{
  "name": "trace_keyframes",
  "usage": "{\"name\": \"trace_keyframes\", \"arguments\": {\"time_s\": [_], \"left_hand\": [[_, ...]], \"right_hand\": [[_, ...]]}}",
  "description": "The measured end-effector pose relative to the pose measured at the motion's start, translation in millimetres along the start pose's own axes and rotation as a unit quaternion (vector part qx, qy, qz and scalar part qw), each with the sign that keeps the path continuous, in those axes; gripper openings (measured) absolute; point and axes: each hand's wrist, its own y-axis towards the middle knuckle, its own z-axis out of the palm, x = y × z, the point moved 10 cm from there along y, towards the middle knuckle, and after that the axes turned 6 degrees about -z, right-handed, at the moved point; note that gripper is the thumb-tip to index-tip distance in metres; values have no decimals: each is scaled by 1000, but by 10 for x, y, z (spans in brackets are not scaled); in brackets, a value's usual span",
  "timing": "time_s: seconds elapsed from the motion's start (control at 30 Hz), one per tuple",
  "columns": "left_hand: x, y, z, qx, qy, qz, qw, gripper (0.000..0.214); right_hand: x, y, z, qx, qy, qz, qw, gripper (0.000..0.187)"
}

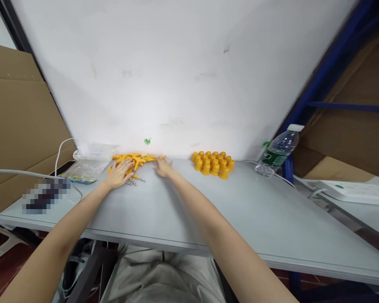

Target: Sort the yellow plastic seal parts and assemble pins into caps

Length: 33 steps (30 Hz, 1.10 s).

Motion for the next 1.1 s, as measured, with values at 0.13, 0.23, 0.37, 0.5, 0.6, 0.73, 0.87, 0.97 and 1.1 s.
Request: {"name": "trace_keyframes", "arguments": {"time_s": [0.13, 0.23, 0.37, 0.5, 0.6, 0.73, 0.87, 0.97, 1.1], "left_hand": [[17, 139, 11, -18, -11, -30, 999, 52], [60, 193, 8, -35, -19, -57, 998, 51], [89, 221, 42, -40, -18, -70, 997, 51], [54, 242, 101, -23, -7, -52, 998, 50], [57, 253, 111, -26, -1, -50, 998, 48], [59, 258, 91, -48, -4, -41, 998, 45], [84, 264, 44, -71, -14, -47, 996, 42], [141, 262, 2, -81, -24, -75, 994, 41], [142, 259, -36, -79, -44, -96, 991, 41]], "right_hand": [[14, 8, 32, -11, -43, -12, 999, 60], [21, 15, -1, -27, -68, -18, 997, 59], [-51, 41, 22, -13, -61, 3, 998, 59], [-39, 72, 26, -17, -65, 0, 998, 59], [41, 88, -14, -44, -102, -11, 994, 51], [70, 84, -24, -64, -154, 6, 986, 41], [75, 43, -127, -108, -176, -10, 978, 42], [29, -23, -277, -132, -173, -11, 976, 39], [-104, -167, -545, -171, -132, 15, 976, 32]]}}
